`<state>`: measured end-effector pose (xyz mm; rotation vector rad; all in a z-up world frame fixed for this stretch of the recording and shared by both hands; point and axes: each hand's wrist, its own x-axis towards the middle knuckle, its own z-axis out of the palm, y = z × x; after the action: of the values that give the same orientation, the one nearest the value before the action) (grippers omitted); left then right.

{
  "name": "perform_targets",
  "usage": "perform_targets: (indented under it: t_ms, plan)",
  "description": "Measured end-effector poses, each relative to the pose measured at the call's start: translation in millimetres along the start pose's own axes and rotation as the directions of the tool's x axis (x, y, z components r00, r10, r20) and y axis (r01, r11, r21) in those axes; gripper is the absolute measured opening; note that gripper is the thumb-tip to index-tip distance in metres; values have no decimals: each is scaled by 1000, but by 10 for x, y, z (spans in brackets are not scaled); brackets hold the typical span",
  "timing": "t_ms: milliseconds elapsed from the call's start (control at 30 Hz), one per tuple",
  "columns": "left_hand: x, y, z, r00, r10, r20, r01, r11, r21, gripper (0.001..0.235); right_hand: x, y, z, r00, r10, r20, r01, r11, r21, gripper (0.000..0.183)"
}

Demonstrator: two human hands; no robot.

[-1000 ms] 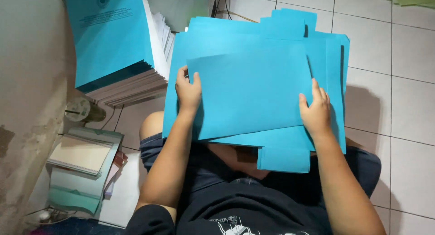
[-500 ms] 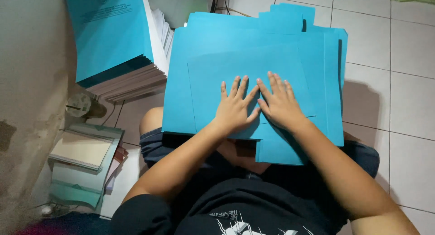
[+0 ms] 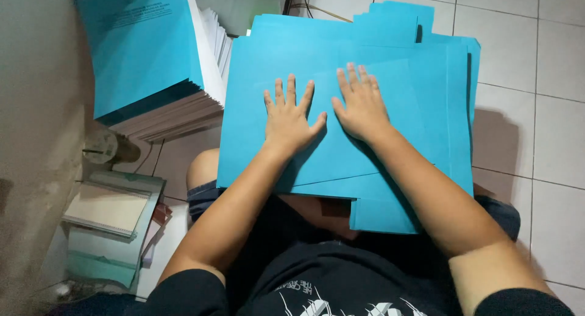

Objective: The person sits on the floor and repeatedly picks up a stack of blue paper sheets, aligns them, and places them onto a larger pile. The person uses both hands to smooth and adjust the edges of the paper stack.

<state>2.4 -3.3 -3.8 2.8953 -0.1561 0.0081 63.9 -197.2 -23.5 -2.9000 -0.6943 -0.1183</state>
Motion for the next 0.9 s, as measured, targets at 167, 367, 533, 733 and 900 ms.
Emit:
perform_targets:
  t_ms: [167,367,533,733,900]
  plan:
    - [13,-6,55,998,-46,-33,46,999,3,77,210,-260,7,996,-75,54,73,997,33,60]
    - [53,-26,138,989,-136,-55,134,990,-40,84,228,-148,-17,982,166,93,-170,985,36,76]
    - [26,-23,95,990,-129,-61,127,991,-40,85,97,14,-65,982,-127,142,123,992,40,66]
    - [-23,-39,98,977,-196,-87,189,979,-82,85,-475,617,-222,979,177,103,-179,984,6,87]
    - [0,-63,190,982,-161,-102,159,987,-28,86,-1197,630,-212,985,118,127,-110,991,-72,93]
